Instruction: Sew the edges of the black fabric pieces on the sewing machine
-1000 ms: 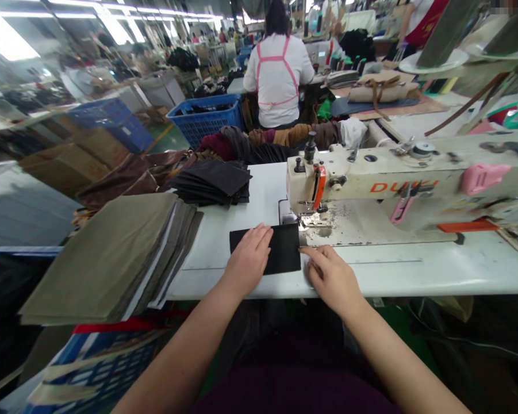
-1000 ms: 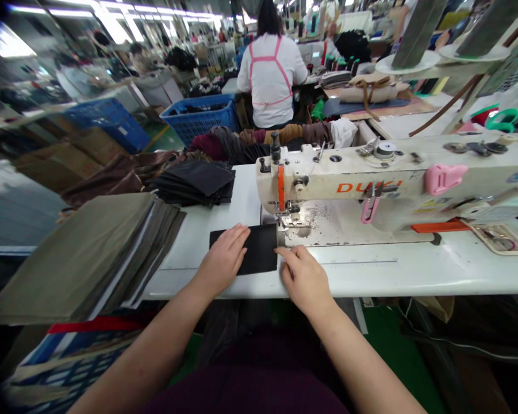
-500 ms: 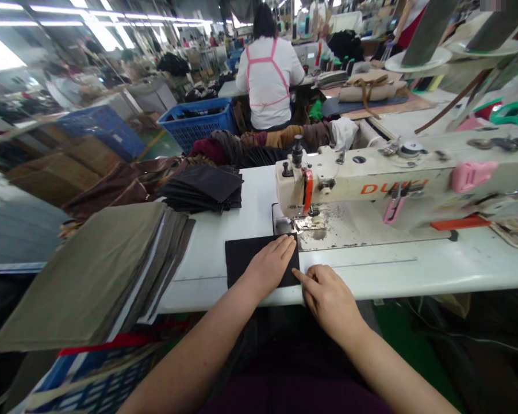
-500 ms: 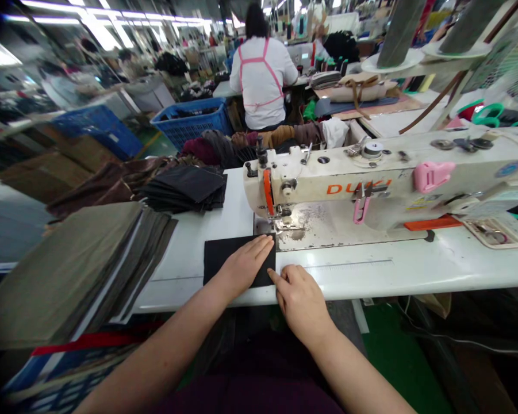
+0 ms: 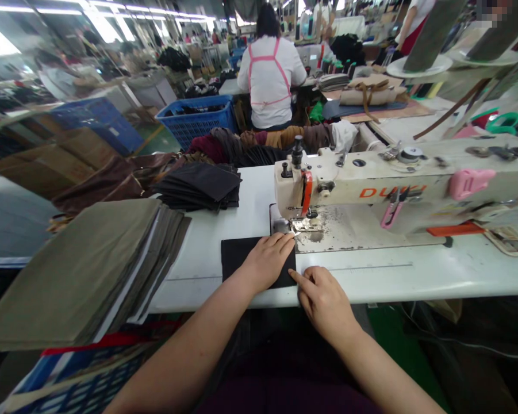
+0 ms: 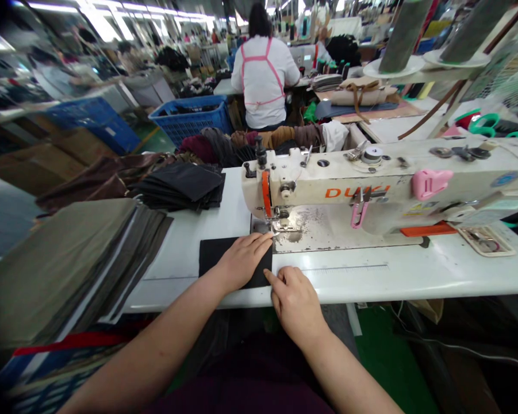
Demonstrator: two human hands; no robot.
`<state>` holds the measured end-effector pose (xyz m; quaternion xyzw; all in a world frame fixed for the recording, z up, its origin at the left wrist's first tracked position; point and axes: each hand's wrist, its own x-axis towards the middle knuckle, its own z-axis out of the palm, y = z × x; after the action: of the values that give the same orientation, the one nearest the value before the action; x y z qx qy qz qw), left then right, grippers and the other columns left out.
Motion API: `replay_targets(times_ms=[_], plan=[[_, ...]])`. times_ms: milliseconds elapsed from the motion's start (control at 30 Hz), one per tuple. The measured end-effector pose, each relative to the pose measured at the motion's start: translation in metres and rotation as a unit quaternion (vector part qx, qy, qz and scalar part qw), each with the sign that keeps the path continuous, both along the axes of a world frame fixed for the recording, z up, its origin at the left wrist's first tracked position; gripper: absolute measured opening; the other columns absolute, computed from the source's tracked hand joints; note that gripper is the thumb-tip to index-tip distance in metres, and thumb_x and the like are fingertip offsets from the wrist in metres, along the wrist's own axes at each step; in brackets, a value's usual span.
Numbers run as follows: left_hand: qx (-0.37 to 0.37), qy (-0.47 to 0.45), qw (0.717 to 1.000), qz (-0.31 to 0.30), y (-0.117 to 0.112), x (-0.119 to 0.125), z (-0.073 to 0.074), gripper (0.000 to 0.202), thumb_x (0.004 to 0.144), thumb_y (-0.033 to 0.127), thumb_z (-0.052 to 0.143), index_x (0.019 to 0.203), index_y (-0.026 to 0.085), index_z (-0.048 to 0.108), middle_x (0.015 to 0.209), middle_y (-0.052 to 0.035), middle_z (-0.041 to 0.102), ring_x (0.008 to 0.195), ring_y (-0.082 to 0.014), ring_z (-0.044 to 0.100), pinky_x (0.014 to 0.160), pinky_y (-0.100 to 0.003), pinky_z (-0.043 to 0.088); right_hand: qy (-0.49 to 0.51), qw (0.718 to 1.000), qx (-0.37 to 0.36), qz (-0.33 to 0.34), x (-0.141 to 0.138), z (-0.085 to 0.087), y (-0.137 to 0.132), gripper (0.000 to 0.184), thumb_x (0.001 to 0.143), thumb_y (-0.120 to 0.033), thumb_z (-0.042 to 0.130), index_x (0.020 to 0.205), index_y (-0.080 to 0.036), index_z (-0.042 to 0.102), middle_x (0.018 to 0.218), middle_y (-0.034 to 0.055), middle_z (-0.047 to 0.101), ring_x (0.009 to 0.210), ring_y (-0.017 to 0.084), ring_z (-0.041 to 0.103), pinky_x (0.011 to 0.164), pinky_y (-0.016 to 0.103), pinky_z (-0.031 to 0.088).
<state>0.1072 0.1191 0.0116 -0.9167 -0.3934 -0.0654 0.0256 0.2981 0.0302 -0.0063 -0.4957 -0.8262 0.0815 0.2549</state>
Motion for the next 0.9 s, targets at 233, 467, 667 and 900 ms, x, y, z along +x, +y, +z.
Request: replay_targets(times_ms=[233,467,667,900], plan=[[0.014,-0.012,1.000,0.023,0.005,0.005,-0.003,0.047,0.100,0.019,0.043,0.146,0.012,0.046,0.155,-0.0123,0.048,0.140,-0.0245,0.045,0.112,-0.040,0.041,-0.015,1.000,0.002,-0.020,0.005,-0.001,0.010,0.043,0.096,-0.014,0.050,0.136,-0.021,0.063,0.095,0.0083,0.054,0.088,0.021,0.048,0.078,0.035,0.047],[0.020,-0.001,1.000,0.014,0.006,0.003,-0.009,0.047,0.102,0.019,0.041,0.148,0.011,0.045,0.156,-0.0123,0.047,0.144,-0.0234,0.043,0.117,-0.038,0.038,-0.010,1.000,-0.005,-0.016,0.006,-0.005,0.011,0.044,0.097,-0.015,0.049,0.138,-0.019,0.061,0.094,0.0080,0.053,0.087,0.021,0.048,0.076,0.035,0.046],[0.016,-0.005,1.000,0.020,0.009,0.004,-0.012,0.048,0.103,0.019,0.038,0.150,0.011,0.042,0.158,-0.0104,0.045,0.145,-0.0234,0.041,0.117,-0.039,0.038,-0.011,1.000,-0.007,-0.022,0.006,-0.006,0.014,0.044,0.097,-0.015,0.049,0.140,-0.017,0.060,0.094,0.0080,0.053,0.087,0.021,0.049,0.076,0.036,0.047],[0.017,-0.023,0.999,0.023,0.010,0.005,-0.013,0.047,0.103,0.017,0.037,0.149,0.012,0.044,0.156,-0.0108,0.048,0.144,-0.0237,0.042,0.118,-0.039,0.038,-0.013,0.999,-0.003,-0.029,0.005,-0.008,0.015,0.043,0.098,-0.017,0.047,0.139,-0.018,0.060,0.093,0.0079,0.053,0.086,0.021,0.049,0.075,0.035,0.047]])
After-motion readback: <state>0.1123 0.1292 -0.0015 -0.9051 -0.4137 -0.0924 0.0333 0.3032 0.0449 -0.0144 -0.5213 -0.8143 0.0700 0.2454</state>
